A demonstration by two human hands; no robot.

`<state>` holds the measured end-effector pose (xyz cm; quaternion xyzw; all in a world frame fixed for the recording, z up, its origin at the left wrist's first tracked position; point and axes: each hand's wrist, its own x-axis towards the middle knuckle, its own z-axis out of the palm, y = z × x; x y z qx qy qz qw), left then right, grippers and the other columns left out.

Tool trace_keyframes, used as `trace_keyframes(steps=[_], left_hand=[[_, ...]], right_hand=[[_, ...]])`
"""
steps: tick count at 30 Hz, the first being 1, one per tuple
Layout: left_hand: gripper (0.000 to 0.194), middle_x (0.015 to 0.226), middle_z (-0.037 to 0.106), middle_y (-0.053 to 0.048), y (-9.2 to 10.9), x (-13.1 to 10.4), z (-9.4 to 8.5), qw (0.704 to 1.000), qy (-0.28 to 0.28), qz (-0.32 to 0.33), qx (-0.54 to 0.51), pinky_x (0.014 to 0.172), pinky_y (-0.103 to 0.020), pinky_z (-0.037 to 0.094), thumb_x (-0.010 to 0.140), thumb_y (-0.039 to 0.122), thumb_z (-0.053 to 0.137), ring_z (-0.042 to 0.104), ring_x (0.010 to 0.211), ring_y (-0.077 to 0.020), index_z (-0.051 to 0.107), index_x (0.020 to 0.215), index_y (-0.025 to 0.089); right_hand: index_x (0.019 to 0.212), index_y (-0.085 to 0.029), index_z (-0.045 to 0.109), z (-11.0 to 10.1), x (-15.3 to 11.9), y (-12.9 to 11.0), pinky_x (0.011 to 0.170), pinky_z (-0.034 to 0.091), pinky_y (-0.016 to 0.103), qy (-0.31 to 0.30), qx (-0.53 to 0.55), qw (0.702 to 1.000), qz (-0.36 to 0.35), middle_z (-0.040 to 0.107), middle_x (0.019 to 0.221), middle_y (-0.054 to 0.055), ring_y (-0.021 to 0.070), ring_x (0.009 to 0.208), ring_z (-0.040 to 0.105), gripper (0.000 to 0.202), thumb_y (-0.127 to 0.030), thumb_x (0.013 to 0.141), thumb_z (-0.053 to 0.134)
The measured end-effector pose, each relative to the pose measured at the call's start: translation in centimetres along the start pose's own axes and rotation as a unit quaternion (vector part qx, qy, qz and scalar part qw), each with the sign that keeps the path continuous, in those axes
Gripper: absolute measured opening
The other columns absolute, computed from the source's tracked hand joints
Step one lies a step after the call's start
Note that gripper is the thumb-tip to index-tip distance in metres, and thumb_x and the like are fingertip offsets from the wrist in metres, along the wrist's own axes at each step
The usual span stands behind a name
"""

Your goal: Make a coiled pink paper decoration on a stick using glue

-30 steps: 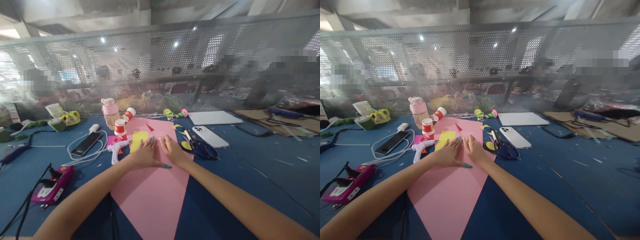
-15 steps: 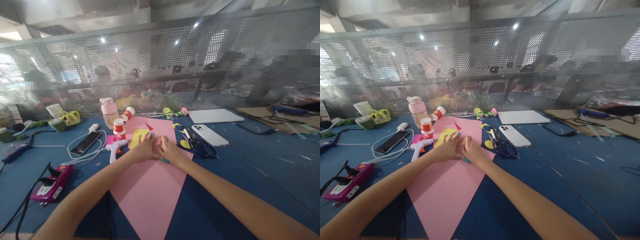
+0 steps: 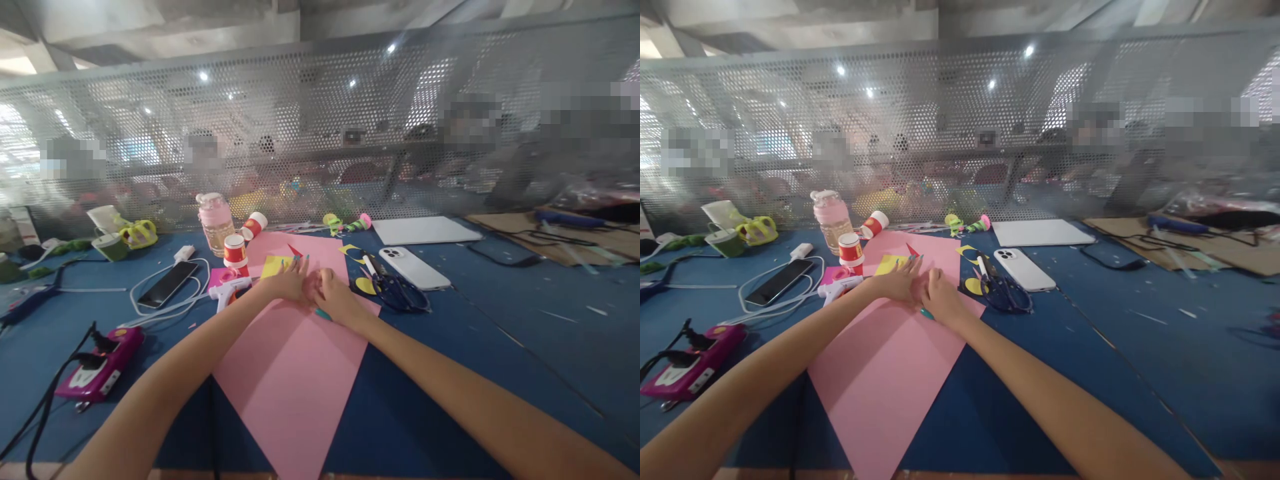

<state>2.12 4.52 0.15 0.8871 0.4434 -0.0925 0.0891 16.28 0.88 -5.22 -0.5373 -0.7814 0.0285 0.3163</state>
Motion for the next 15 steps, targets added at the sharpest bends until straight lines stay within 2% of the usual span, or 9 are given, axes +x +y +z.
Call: trace_keyframes(steps=[4,9,12,15], left_hand=[[0.117,0.143,0.007,-0.029,-0.37,-0.51,0.41,0.998,0.052,0.025,-0.011,0.103,-0.054,0.015,0.060,0.057,0.061,0.009,0.134,-0.0349,-0.011,0.137,0.006],[0.118,0.140,0.024,-0.028,-0.82,-0.53,0.92,0.994,0.088,0.027,-0.062,0.101,-0.052,0.022,0.060,0.047,0.066,0.026,0.130,-0.0336,-0.016,0.136,0.012],[0.118,0.140,0.022,-0.029,-0.77,-0.50,1.09,0.991,0.094,0.014,-0.099,0.101,-0.049,0.023,0.059,0.045,0.068,0.025,0.130,-0.0325,-0.016,0.136,0.011],[0.115,0.141,0.020,-0.029,-0.52,-0.71,0.93,0.993,0.074,0.002,-0.094,0.102,-0.048,0.023,0.060,0.043,0.067,0.021,0.131,-0.0326,-0.011,0.137,0.009]], right_hand=[[0.088,-0.019,0.033,0.16,0.12,0.13,0.067,0.046,0.035,0.006,0.017,1.000,0.004,0.054,0.094,0.015,0.0244,0.083,0.058,0.021,-0.012,0.071,0.042],[0.086,-0.020,0.032,0.22,0.12,0.34,0.063,0.046,0.035,0.007,0.030,1.000,0.004,0.052,0.092,0.013,0.0240,0.080,0.057,0.020,-0.014,0.071,0.044],[0.085,-0.020,0.033,0.21,0.07,0.44,0.059,0.045,0.035,0.009,0.034,0.999,0.005,0.051,0.087,0.011,0.0234,0.074,0.056,0.019,-0.014,0.071,0.043],[0.085,-0.020,0.033,0.23,0.05,0.53,0.058,0.045,0.034,0.013,0.038,0.999,0.003,0.051,0.084,0.009,0.0220,0.071,0.055,0.018,-0.013,0.071,0.042]])
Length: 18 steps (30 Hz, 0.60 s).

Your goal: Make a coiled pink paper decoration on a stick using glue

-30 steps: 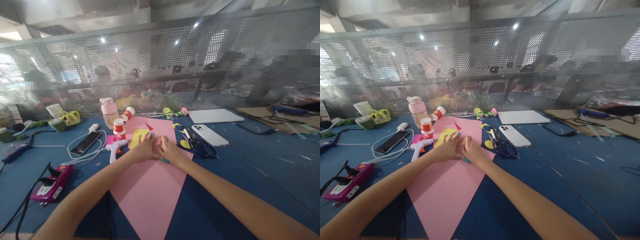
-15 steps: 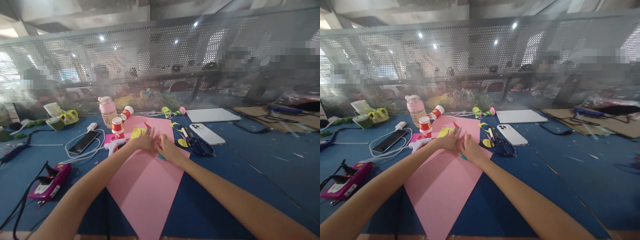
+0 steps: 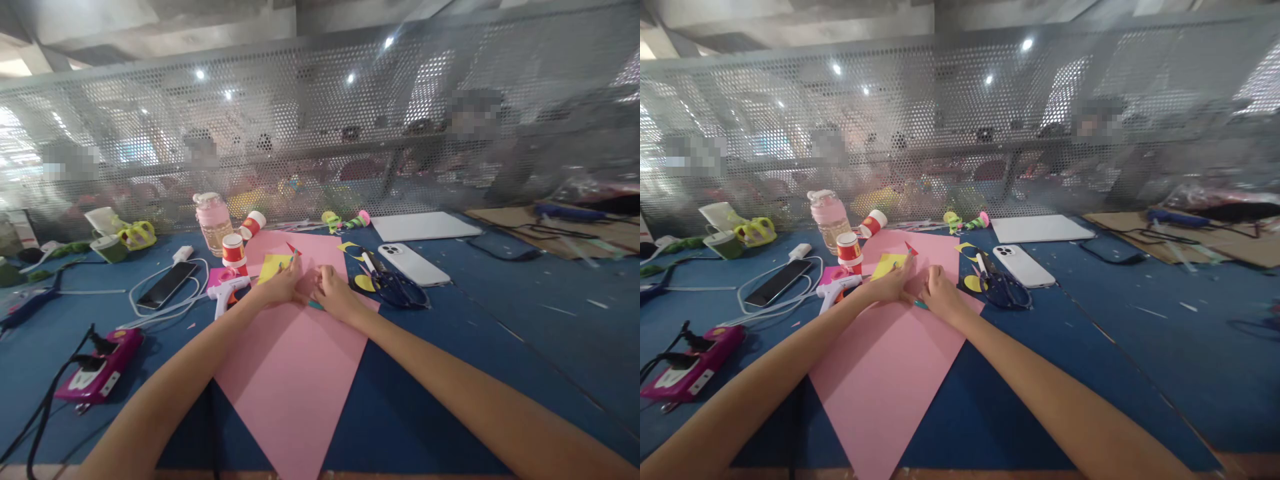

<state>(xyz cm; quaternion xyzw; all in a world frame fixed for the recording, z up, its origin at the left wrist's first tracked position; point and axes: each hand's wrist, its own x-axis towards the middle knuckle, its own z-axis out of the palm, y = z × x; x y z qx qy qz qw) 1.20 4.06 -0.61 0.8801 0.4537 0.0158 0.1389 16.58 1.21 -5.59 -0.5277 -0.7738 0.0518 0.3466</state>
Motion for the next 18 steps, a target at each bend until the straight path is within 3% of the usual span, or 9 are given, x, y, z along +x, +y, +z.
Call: trace_keyframes(steps=[6,11,18], left_hand=[[0.104,0.140,0.020,-0.031,0.7,-0.5,-0.6,0.999,-0.034,0.009,0.040,0.103,-0.043,0.023,0.065,0.040,0.064,0.019,0.132,-0.0312,-0.003,0.136,0.002],[0.102,0.140,0.019,-0.032,1.1,-0.7,-0.6,0.995,-0.025,0.022,0.092,0.101,-0.044,0.026,0.067,0.039,0.063,0.023,0.130,-0.0344,-0.003,0.136,0.003],[0.102,0.119,0.050,-0.028,1.1,-1.0,-0.6,0.996,-0.017,0.018,0.088,0.084,-0.038,0.041,0.069,0.036,0.062,0.051,0.109,-0.0331,-0.006,0.135,-0.001]], right_hand=[[0.085,-0.020,0.034,0.2,0.0,0.1,0.060,0.046,0.034,0.006,0.001,1.000,-0.003,0.051,0.084,0.010,0.0224,0.072,0.056,0.017,-0.013,0.071,0.041],[0.090,-0.019,0.036,0.4,-0.1,0.1,0.065,0.047,0.037,0.015,0.003,1.000,-0.003,0.052,0.088,0.011,0.0239,0.078,0.057,0.022,-0.011,0.070,0.042],[0.103,-0.013,0.036,-0.1,0.0,-0.3,0.088,0.042,0.045,0.039,0.009,0.998,-0.039,0.049,0.104,0.018,0.0288,0.105,0.048,0.034,-0.008,0.070,0.041]])
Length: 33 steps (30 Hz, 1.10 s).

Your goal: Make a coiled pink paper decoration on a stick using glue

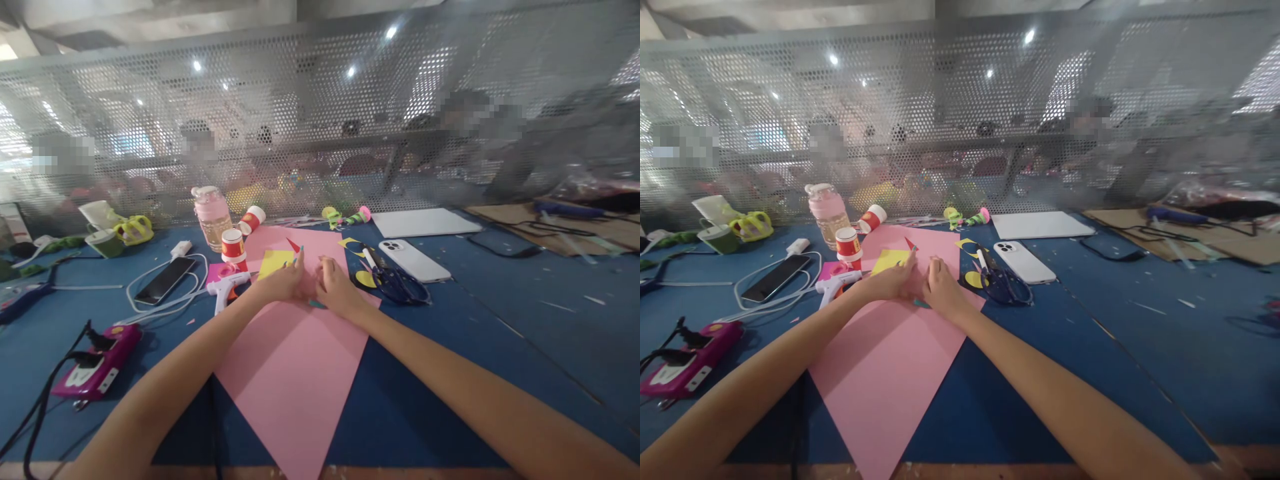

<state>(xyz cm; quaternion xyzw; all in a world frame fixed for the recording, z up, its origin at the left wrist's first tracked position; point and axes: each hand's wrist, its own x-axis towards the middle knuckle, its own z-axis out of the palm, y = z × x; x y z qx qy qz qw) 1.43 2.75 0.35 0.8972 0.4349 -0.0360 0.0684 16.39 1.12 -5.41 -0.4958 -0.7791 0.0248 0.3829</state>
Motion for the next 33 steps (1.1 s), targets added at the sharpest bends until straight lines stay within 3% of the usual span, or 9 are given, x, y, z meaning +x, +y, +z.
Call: trace_keyframes(steps=[4,8,14,17,20,27,33], left_hand=[[0.108,0.121,0.050,-0.027,0.0,-0.1,0.1,1.000,0.017,-0.002,0.001,0.090,-0.038,0.038,0.067,0.037,0.065,0.049,0.113,-0.0324,-0.009,0.135,-0.001],[0.108,0.132,0.037,-0.030,-0.1,0.3,0.1,1.000,0.003,-0.007,-0.002,0.100,-0.045,0.025,0.067,0.040,0.064,0.038,0.123,-0.0323,-0.010,0.135,0.000],[0.098,0.137,0.025,-0.032,-0.3,1.6,-0.1,0.999,-0.034,0.006,0.012,0.102,-0.048,0.022,0.072,0.028,0.057,0.021,0.132,-0.0312,-0.013,0.134,0.000],[0.085,0.142,0.012,-0.030,-0.5,2.0,0.3,0.999,-0.044,0.017,0.018,0.103,-0.049,0.020,0.079,0.026,0.048,0.009,0.135,-0.0287,-0.011,0.135,0.000],[0.086,0.144,-0.002,-0.027,-0.7,2.2,0.7,0.999,-0.042,0.021,0.015,0.105,-0.049,0.014,0.080,0.035,0.047,0.000,0.135,-0.0291,-0.007,0.135,-0.001],[0.098,0.143,-0.006,-0.029,-0.9,1.9,-0.1,0.997,-0.079,-0.011,0.019,0.105,-0.049,0.016,0.071,0.035,0.058,-0.002,0.134,-0.0320,-0.008,0.135,-0.001],[0.097,0.144,-0.006,-0.027,-1.3,2.0,0.0,0.997,-0.067,0.000,0.036,0.105,-0.051,0.014,0.069,0.028,0.060,-0.005,0.134,-0.0306,-0.005,0.136,0.002]], right_hand=[[0.102,-0.012,0.038,0.1,0.1,0.1,0.088,0.042,0.046,0.000,0.003,1.000,-0.014,0.050,0.100,0.019,0.0295,0.101,0.049,0.032,-0.010,0.070,0.042],[0.102,-0.013,0.037,0.4,0.1,0.4,0.087,0.042,0.049,0.000,0.006,1.000,-0.016,0.049,0.101,0.018,0.0301,0.102,0.048,0.033,-0.010,0.069,0.042],[0.096,-0.016,0.038,0.6,0.1,0.3,0.084,0.045,0.047,-0.008,0.014,1.000,-0.016,0.049,0.097,0.015,0.0277,0.096,0.051,0.028,-0.008,0.070,0.040],[0.095,-0.016,0.037,0.6,0.2,0.6,0.082,0.046,0.047,-0.012,0.019,1.000,-0.015,0.050,0.095,0.014,0.0268,0.093,0.052,0.027,-0.007,0.070,0.038],[0.095,-0.015,0.037,0.7,0.2,0.9,0.081,0.046,0.048,-0.015,0.021,1.000,-0.009,0.050,0.094,0.015,0.0273,0.090,0.054,0.027,-0.006,0.070,0.037],[0.107,-0.014,0.032,0.7,-0.1,0.3,0.090,0.043,0.045,-0.035,0.032,0.998,-0.028,0.047,0.111,0.018,0.0266,0.110,0.049,0.038,-0.005,0.070,0.039],[0.109,-0.011,0.027,0.8,-0.4,-0.6,0.073,0.050,0.046,-0.001,0.018,1.000,0.024,0.047,0.104,0.021,0.0294,0.090,0.059,0.039,-0.014,0.074,0.043]])
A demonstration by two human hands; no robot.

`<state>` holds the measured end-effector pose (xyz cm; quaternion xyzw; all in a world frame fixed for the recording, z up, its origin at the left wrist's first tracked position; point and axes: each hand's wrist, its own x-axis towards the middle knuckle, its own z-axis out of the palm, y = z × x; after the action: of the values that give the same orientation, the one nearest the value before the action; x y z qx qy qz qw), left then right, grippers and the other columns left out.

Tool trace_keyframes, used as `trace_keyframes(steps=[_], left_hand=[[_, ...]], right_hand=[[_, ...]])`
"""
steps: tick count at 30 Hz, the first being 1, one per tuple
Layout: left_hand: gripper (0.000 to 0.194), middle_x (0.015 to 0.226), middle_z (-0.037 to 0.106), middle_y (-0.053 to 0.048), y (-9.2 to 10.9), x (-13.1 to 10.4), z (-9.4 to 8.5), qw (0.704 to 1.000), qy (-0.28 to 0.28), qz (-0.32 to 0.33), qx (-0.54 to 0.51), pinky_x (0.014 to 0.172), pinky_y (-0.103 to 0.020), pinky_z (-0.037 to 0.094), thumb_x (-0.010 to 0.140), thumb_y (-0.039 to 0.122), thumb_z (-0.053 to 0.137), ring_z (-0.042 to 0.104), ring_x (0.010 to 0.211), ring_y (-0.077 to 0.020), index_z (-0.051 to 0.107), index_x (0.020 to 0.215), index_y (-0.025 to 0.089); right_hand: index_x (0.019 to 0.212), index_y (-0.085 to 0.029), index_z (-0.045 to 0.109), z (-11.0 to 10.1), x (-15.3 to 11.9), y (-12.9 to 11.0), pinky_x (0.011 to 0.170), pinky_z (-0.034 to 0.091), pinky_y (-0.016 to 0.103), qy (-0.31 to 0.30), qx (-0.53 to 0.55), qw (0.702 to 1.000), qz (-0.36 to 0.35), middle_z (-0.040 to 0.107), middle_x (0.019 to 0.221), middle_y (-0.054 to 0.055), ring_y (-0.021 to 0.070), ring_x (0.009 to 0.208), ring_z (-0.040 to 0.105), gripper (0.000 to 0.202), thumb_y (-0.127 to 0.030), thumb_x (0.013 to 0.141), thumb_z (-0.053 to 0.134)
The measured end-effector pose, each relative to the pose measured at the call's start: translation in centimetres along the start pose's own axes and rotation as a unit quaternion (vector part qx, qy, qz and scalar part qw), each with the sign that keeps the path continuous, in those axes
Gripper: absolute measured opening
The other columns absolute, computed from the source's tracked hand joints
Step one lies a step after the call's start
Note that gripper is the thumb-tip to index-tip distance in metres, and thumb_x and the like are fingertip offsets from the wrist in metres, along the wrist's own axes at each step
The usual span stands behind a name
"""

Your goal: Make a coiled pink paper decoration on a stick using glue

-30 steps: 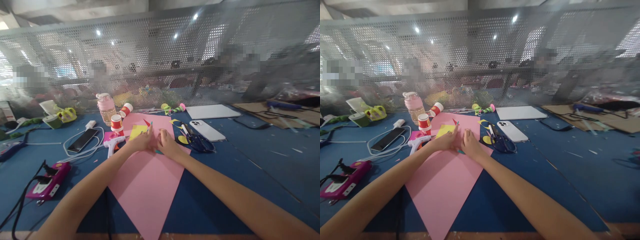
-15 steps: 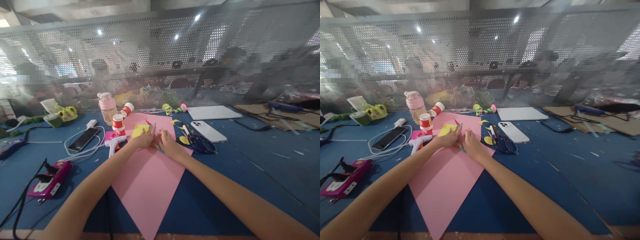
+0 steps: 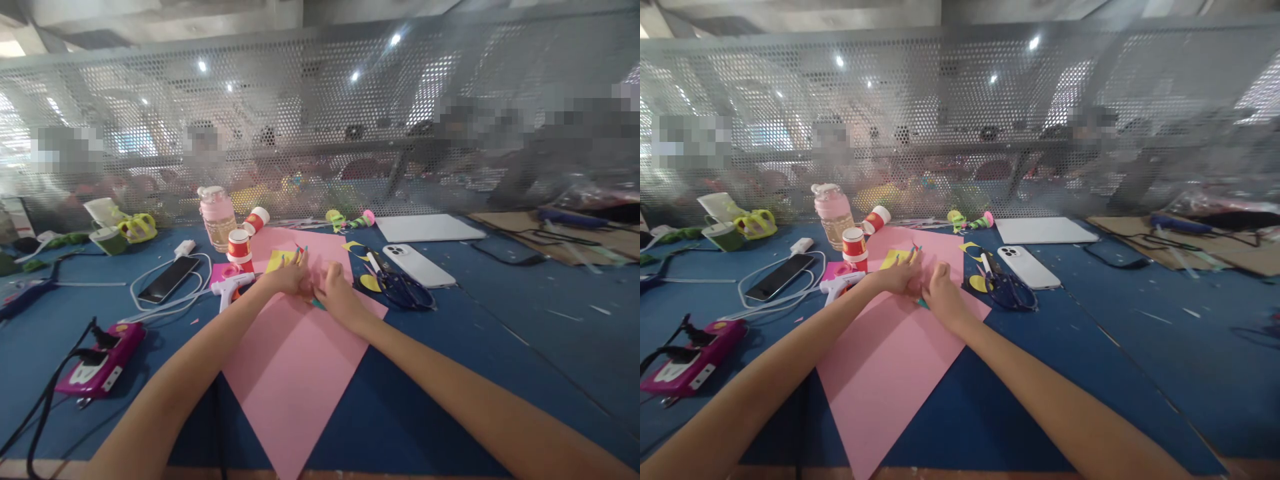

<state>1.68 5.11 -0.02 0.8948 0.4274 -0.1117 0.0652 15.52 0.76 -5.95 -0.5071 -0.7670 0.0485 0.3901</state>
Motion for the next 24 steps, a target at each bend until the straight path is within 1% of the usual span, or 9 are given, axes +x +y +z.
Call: trace_keyframes(steps=[3,6,7,9,11,13,16,18,24], left_hand=[[0.095,0.144,-0.004,-0.027,-0.1,0.0,0.0,1.000,0.000,0.004,0.003,0.105,-0.050,0.014,0.069,0.023,0.058,-0.004,0.134,-0.0295,-0.005,0.136,0.001],[0.100,0.143,-0.003,-0.030,-0.2,-0.2,-0.2,1.000,-0.007,0.007,-0.009,0.105,-0.049,0.014,0.069,0.028,0.060,-0.004,0.134,-0.0300,-0.008,0.135,-0.001],[0.097,0.143,-0.002,-0.030,-0.2,-0.2,-0.3,1.000,-0.007,0.005,-0.010,0.105,-0.049,0.014,0.071,0.031,0.058,-0.002,0.134,-0.0300,-0.007,0.135,-0.001],[0.079,0.144,0.003,-0.028,-0.2,-0.3,-0.4,1.000,0.000,-0.002,-0.006,0.105,-0.050,0.014,0.081,0.033,0.046,0.000,0.135,-0.0285,0.001,0.137,0.001],[0.058,0.145,0.009,-0.023,-0.2,-0.3,-0.2,1.000,0.010,-0.010,0.002,0.104,-0.053,0.013,0.087,0.028,0.032,0.001,0.135,-0.0264,0.012,0.137,0.006],[0.050,0.146,0.012,-0.019,-0.2,-0.2,0.0,1.000,0.020,-0.017,0.007,0.103,-0.056,0.013,0.088,0.022,0.026,0.000,0.136,-0.0251,0.018,0.136,0.009],[0.053,0.147,0.010,-0.018,0.1,0.0,0.5,0.999,0.035,-0.032,0.011,0.102,-0.059,0.014,0.085,0.015,0.027,0.000,0.136,-0.0245,0.016,0.136,0.008],[0.054,0.147,0.008,-0.018,0.4,0.0,0.8,0.998,0.043,-0.039,0.011,0.101,-0.060,0.014,0.085,0.013,0.027,0.001,0.136,-0.0247,0.014,0.137,0.007],[0.051,0.146,0.010,-0.020,1.0,-0.1,1.2,0.996,0.072,-0.049,0.019,0.101,-0.060,0.013,0.089,0.023,0.025,0.003,0.135,-0.0277,0.018,0.136,0.007]], right_hand=[[0.114,-0.011,0.022,0.1,0.0,0.0,0.069,0.051,0.046,0.017,-0.005,1.000,0.014,0.042,0.111,0.024,0.0311,0.091,0.059,0.049,-0.019,0.074,0.049],[0.118,-0.013,0.021,0.0,-0.1,0.0,0.071,0.051,0.045,0.013,0.000,1.000,0.000,0.040,0.115,0.023,0.0304,0.095,0.058,0.056,-0.020,0.072,0.053],[0.118,-0.014,0.022,0.0,-0.1,0.1,0.073,0.051,0.045,0.010,0.002,1.000,-0.007,0.040,0.116,0.022,0.0302,0.097,0.057,0.056,-0.020,0.072,0.054],[0.117,-0.015,0.026,-0.1,-0.1,0.1,0.079,0.049,0.046,0.006,0.000,1.000,-0.019,0.040,0.118,0.021,0.0306,0.104,0.054,0.054,-0.021,0.072,0.054],[0.117,-0.014,0.029,-0.1,-0.1,0.1,0.084,0.047,0.048,0.005,-0.005,1.000,-0.024,0.040,0.119,0.021,0.0320,0.109,0.050,0.051,-0.022,0.072,0.053],[0.116,-0.010,0.030,0.0,0.0,0.1,0.088,0.045,0.049,0.005,-0.009,1.000,-0.023,0.040,0.119,0.023,0.0334,0.111,0.049,0.052,-0.022,0.071,0.052],[0.114,-0.007,0.033,0.1,0.1,0.1,0.090,0.043,0.050,0.003,-0.009,1.000,-0.020,0.042,0.117,0.024,0.0344,0.110,0.050,0.052,-0.022,0.069,0.052],[0.112,-0.007,0.035,0.0,0.1,0.0,0.090,0.043,0.050,0.001,-0.008,1.000,-0.020,0.043,0.115,0.025,0.0342,0.107,0.051,0.048,-0.022,0.069,0.051],[0.105,-0.010,0.037,-0.3,0.1,-0.3,0.090,0.043,0.050,-0.003,-0.002,1.000,-0.012,0.043,0.116,0.024,0.0320,0.103,0.055,0.038,-0.021,0.071,0.050]])
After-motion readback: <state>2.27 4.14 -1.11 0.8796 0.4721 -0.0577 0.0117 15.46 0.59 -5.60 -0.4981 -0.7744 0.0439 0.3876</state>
